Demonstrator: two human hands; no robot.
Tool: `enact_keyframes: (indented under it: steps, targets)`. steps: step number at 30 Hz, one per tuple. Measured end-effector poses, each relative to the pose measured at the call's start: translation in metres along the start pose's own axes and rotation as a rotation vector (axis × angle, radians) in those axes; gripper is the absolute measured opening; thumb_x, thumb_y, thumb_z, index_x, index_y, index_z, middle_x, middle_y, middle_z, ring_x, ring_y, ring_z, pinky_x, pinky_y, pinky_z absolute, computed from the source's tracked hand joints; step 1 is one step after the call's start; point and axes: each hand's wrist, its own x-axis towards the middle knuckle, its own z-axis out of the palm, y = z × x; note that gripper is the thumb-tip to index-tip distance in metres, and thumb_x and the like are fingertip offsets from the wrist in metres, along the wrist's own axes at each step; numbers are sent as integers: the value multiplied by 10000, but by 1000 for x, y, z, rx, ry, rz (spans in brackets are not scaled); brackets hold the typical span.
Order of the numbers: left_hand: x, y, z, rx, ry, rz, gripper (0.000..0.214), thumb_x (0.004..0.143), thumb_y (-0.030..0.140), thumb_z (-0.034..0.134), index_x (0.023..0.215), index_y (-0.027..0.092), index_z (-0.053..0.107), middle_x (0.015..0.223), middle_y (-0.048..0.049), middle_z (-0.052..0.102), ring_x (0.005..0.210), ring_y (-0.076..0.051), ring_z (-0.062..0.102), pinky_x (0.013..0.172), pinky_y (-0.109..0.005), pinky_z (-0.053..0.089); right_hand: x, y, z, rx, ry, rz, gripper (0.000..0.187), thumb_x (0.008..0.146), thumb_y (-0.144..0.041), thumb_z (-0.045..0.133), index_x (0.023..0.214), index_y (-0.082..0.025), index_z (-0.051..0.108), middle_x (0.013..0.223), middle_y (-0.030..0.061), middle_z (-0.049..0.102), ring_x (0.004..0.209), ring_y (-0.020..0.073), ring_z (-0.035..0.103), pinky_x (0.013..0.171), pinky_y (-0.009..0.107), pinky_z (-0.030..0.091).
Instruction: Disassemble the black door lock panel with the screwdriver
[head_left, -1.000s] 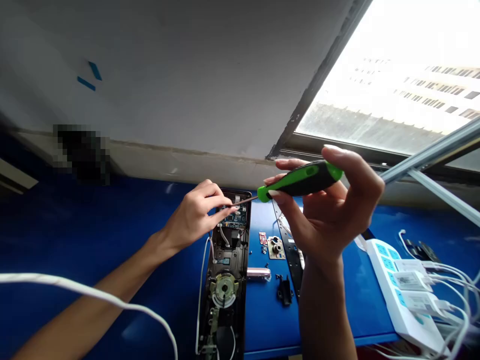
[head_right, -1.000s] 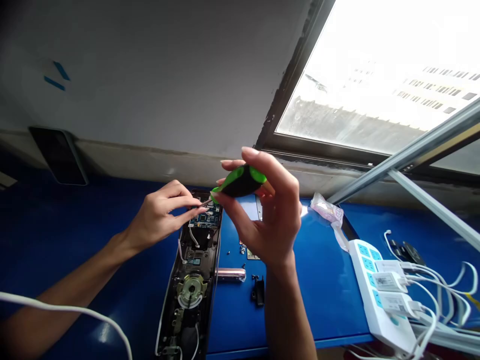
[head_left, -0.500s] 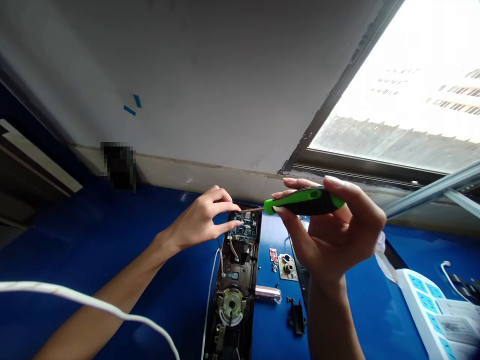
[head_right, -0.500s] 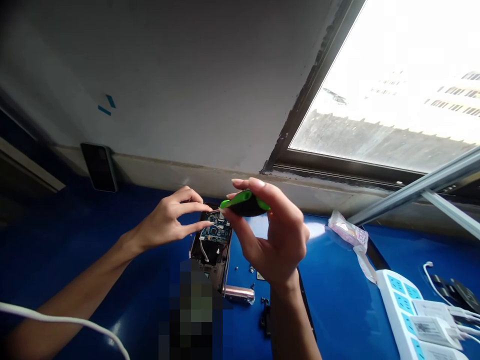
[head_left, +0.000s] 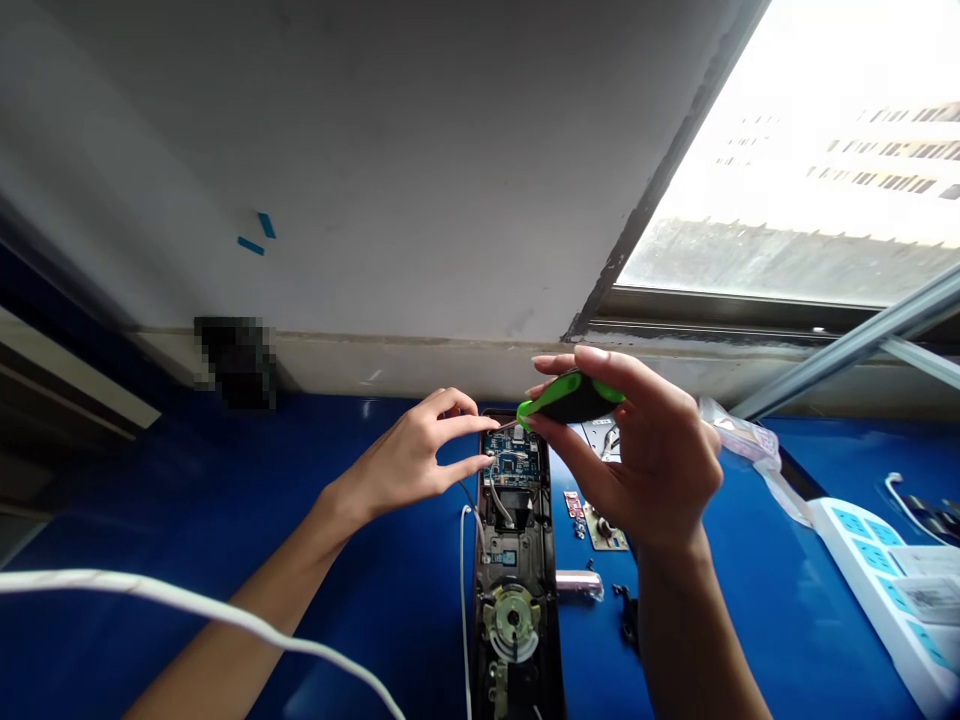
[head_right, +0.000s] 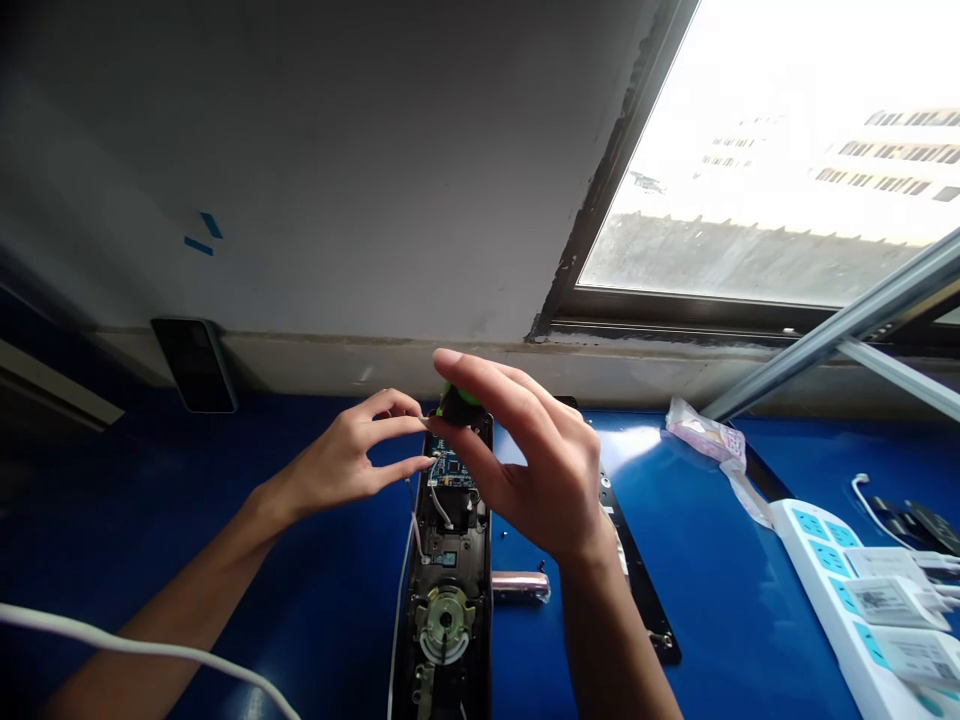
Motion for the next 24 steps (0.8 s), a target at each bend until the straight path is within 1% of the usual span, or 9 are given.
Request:
enact_keyframes:
  steps: [5, 10, 13, 16, 21, 24]
  targets:
    - [1, -1, 1, -10, -3, 4, 293, 943, 314, 732, 1228, 247, 716, 1205, -58, 613, 1112, -210, 638, 988, -372, 563, -1, -2, 4, -14, -37, 10, 785, 799, -11, 778, 1463, -365, 556, 1299, 23, 737, 1078, 269, 765, 886, 458, 699]
    - [1, -2, 1, -22, 5, 11, 305, 936, 315, 744, 1229, 235, 716, 1207, -60, 612, 1112, -205, 639, 986, -362, 557, -1, -2, 5, -3, -29, -5, 799, 788, 13, 776, 1470, -340, 555, 1306, 35, 732, 1103, 283, 754, 888, 483, 695]
    - [1, -3, 2, -34, 10, 8, 304, 937, 328, 743, 1227, 240, 717, 1206, -63, 616, 1108, -209, 644, 980, -368, 561, -1, -2, 4, -3, -30, -15, 805, 787, 7, 778, 1472, -349, 551, 1310, 35, 730, 1101, 287, 753, 866, 493, 699]
    - [0, -4, 2, -41, 13, 5, 305, 938, 328, 740, 1231, 245, 716, 1209, -65, 619, 1104, -213, 650, 974, -373, 568, -1, -2, 4, -6, -26, -12, 801, 786, 0, 783, 1465, -361, 556, 1299, 31, 735, 1088, 283, 757, 859, 485, 700]
    - [0, -3, 2, -41, 11, 8, 309, 938, 318, 741, 1234, 234, 717, 1201, -65, 627, 1087, -206, 656, 968, -363, 568, -1, -3, 3, -5, -47, -9, 809, 780, 16, 778, 1471, -343, 555, 1294, 41, 732, 1093, 281, 755, 880, 466, 692]
    - [1, -3, 1, -38, 13, 8, 298, 936, 316, 741, 1223, 237, 724, 1186, -62, 634, 1082, -209, 660, 966, -363, 570, -1, -3, 4, -14, -58, -7, 787, 799, 3, 770, 1474, -338, 551, 1300, 42, 725, 1093, 268, 753, 886, 453, 689]
